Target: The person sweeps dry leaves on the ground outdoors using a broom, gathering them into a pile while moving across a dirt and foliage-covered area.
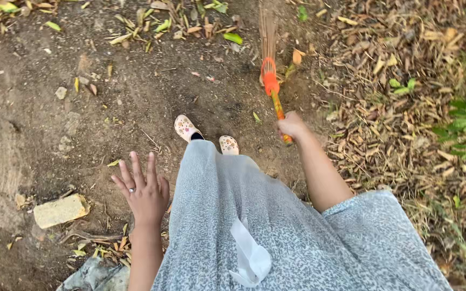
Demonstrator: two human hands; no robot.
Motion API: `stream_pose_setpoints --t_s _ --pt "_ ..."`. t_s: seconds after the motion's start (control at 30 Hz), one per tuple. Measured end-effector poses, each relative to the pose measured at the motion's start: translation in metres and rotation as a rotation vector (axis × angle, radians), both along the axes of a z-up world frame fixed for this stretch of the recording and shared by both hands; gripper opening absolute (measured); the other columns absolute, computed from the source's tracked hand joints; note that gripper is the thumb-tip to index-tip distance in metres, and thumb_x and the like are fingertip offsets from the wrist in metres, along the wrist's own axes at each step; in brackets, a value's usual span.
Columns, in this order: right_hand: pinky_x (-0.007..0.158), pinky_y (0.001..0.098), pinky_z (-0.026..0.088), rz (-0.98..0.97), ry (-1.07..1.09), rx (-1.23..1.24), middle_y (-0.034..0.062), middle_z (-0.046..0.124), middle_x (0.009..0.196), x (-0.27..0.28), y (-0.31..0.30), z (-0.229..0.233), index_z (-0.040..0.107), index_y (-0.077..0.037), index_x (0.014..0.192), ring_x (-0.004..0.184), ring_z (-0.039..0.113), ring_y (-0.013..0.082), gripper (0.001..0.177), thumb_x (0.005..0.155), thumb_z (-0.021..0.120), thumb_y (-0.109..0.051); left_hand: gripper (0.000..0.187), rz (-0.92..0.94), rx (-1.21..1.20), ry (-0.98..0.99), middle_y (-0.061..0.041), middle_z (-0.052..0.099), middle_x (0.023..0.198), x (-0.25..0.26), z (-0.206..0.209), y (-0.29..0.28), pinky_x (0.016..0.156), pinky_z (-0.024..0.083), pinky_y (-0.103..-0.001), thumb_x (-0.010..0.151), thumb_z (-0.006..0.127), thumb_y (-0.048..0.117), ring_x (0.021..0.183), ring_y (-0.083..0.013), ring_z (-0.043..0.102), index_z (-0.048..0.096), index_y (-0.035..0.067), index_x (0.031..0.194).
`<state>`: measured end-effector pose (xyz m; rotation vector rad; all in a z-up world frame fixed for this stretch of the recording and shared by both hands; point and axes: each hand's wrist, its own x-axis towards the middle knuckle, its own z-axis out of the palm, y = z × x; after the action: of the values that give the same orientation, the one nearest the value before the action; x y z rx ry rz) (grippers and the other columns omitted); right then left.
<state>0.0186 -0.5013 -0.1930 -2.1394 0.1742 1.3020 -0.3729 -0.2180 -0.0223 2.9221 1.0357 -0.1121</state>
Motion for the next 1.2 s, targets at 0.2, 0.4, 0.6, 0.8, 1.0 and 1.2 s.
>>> stream_pose_setpoints --t_s 0.2,0.4,0.6,0.8,1.0,1.2 --pt "0.037 0.0229 0.034 -0.216 0.154 0.359 -0.0036 0.048 0.061 0.014 0.028 0.156 0.056 -0.008 0.105 0.043 0.043 0.0076 0.016 0.091 0.062 -0.007 0.062 -0.004 0.024 -0.017 -0.015 0.023 0.174 0.016 -0.006 0.031 0.128 0.003 -0.063 0.1 0.057 0.032 0.161 -0.0391 0.011 0.046 0.023 0.161" --pt "0.032 0.0245 0.031 -0.242 0.134 0.195 -0.002 0.044 0.057 0.001 0.009 0.207 0.054 -0.011 0.105 0.038 0.04 0.0096 0.02 0.088 0.059 -0.003 0.063 -0.003 -0.058 -0.145 -0.016 0.026 0.171 0.029 0.0 0.065 0.127 0.006 -0.065 0.099 0.059 0.032 0.159 -0.0408 0.014 0.046 0.022 0.159" --pt "0.036 0.0274 0.032 -0.404 0.266 -0.033 -0.005 0.042 0.055 0.019 -0.045 0.127 0.052 -0.01 0.097 0.041 0.04 0.0086 0.013 0.093 0.064 -0.012 0.065 0.034 -0.046 -0.159 -0.015 0.028 0.17 0.018 -0.003 0.108 0.127 0.007 -0.063 0.095 0.06 0.027 0.159 -0.0395 0.015 0.047 0.023 0.158" --pt "0.035 0.0279 0.032 -0.377 0.375 0.146 -0.0033 0.042 0.05 0.057 0.085 0.001 0.054 -0.008 0.07 0.038 0.042 0.0103 0.012 0.081 0.053 -0.003 0.065 0.155 -0.01 -0.128 -0.013 0.027 0.172 -0.019 0.0 0.155 0.127 0.005 -0.063 0.095 0.059 0.027 0.16 -0.0389 0.015 0.046 0.023 0.159" --pt "0.038 0.0196 0.037 -0.281 0.221 0.235 -0.0045 0.049 0.057 0.115 0.35 0.013 0.057 -0.007 0.085 0.042 0.044 0.0043 0.008 0.09 0.055 -0.002 0.066 0.289 0.058 -0.016 -0.015 0.024 0.173 -0.063 0.005 0.199 0.127 0.004 -0.064 0.097 0.058 0.03 0.161 -0.0408 0.014 0.045 0.024 0.161" --pt "0.035 0.0188 0.033 -0.548 0.631 0.904 -0.0083 0.044 0.059 0.159 0.386 0.051 0.054 -0.009 0.095 0.043 0.041 0.0038 0.011 0.097 0.058 0.001 0.063 0.263 0.11 -0.037 -0.015 0.02 0.175 -0.062 0.006 0.228 0.129 0.002 -0.063 0.102 0.055 0.032 0.162 -0.04 0.011 0.044 0.023 0.163"
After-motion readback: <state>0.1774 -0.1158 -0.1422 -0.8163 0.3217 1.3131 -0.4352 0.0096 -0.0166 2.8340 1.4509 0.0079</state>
